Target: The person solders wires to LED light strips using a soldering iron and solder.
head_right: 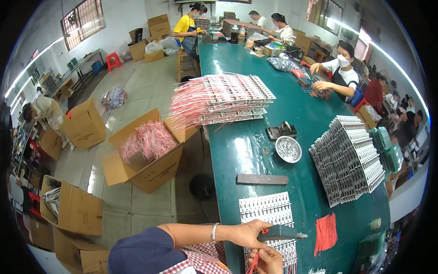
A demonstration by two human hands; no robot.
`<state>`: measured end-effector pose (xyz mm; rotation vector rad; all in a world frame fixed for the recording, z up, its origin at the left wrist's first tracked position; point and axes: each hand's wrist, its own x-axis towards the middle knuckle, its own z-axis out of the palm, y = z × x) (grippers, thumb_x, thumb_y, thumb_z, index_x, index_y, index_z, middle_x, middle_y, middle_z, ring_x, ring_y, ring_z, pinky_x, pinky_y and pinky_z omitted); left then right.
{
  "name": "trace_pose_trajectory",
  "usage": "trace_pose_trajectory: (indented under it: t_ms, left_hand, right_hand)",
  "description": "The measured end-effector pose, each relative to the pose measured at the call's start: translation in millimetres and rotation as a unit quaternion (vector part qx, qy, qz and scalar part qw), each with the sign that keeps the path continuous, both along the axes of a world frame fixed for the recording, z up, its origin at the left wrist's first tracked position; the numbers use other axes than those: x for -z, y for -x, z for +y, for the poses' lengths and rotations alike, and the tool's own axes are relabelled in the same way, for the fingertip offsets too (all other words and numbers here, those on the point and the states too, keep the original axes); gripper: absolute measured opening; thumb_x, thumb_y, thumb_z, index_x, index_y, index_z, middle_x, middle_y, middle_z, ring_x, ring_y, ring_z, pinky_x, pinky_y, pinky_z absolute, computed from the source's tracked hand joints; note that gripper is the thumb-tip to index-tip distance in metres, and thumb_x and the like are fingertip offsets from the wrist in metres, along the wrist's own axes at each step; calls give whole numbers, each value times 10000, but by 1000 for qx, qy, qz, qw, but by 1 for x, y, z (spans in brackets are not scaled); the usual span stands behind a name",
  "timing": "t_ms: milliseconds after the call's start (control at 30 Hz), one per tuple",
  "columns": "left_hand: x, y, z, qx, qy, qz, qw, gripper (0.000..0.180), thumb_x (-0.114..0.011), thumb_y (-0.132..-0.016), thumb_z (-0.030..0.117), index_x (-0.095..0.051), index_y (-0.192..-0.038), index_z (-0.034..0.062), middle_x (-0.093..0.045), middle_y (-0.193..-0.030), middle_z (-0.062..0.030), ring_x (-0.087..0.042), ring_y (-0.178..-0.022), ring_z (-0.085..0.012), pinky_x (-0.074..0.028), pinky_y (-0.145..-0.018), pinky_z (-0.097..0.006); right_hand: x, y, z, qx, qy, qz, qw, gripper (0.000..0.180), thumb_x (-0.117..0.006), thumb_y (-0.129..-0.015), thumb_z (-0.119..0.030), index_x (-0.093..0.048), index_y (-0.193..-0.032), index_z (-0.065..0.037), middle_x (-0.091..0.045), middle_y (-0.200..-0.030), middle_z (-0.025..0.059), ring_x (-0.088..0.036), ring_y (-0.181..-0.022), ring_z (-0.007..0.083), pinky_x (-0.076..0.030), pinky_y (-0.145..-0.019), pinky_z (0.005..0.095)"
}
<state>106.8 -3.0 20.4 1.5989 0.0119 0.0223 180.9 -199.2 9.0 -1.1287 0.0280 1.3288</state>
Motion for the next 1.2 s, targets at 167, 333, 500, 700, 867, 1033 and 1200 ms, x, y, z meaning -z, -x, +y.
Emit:
trace_pose_trajectory:
  t_ms: [167, 333, 500, 700, 867, 1033, 1200]
  left_hand:
    - [12, -2, -7, -41, -45, -52, 997, 542, -753, -777, 205, -571, -1217, -54, -677, -930, -157, -606, -844, -162, -500, -790, -325]
    - [1, -3, -5, -5, -35, -46, 998, 554, -755, -786, 262, -573, -1192, -67, -670, -945, -190, -625, -874, -214, -493, -818, -333]
    - [13, -3, -13, -60, -54, -27, 996, 636, -775, -782, 355, -562, -1189, -85, -646, -993, -222, -615, -959, -268, -470, -881, -343]
    - [9, -7, -12, -43, 46, 27, 998, 718, -805, -772, 445, -544, -1131, -120, -628, -958, -203, -626, -855, -237, -507, -758, -329]
    - [11, -8, -11, -51, 39, 42, 997, 703, -826, -768, 406, -534, -1111, -133, -628, -886, -155, -618, -738, -166, -506, -597, -294]
    - [13, -9, -13, -14, 152, 26, 988, 618, -816, -790, 351, -541, -1068, -128, -638, -850, -107, -600, -692, -126, -485, -571, -256]
    - [15, -12, -15, -4, 215, 67, 974, 527, -814, -787, 290, -558, -1050, -88, -631, -804, -76, -569, -616, -93, -446, -512, -231]
  right_hand:
    - [-8, 7, 3, 24, 19, -5, 1000, 142, -635, -942, -96, -633, -1057, -14, -676, -849, 84, -680, -716, 193, -580, -620, 270]
    - [-11, 5, 0, 31, 30, 5, 999, 126, -622, -946, -77, -635, -1056, -17, -676, -861, 86, -680, -736, 192, -583, -633, 276]
    - [-6, 4, -4, 31, 22, -18, 999, 120, -627, -932, -51, -635, -1044, -9, -683, -866, 96, -681, -738, 193, -581, -632, 273]
    - [-6, 9, -1, 84, 84, -80, 990, 121, -650, -903, -5, -629, -1022, 3, -682, -872, 133, -680, -732, 212, -565, -594, 274]
    - [-12, 11, -2, 73, 85, -104, 988, 118, -658, -892, 8, -633, -1007, 8, -675, -862, 132, -664, -710, 196, -552, -580, 274]
    - [-15, 11, -2, 67, 65, -116, 989, 131, -657, -892, 15, -642, -1022, 8, -664, -853, 103, -632, -681, 168, -528, -578, 260]
    - [-27, 11, -1, 69, 73, -150, 983, 129, -665, -887, 20, -656, -1013, -8, -662, -847, 50, -616, -693, 121, -487, -606, 209]
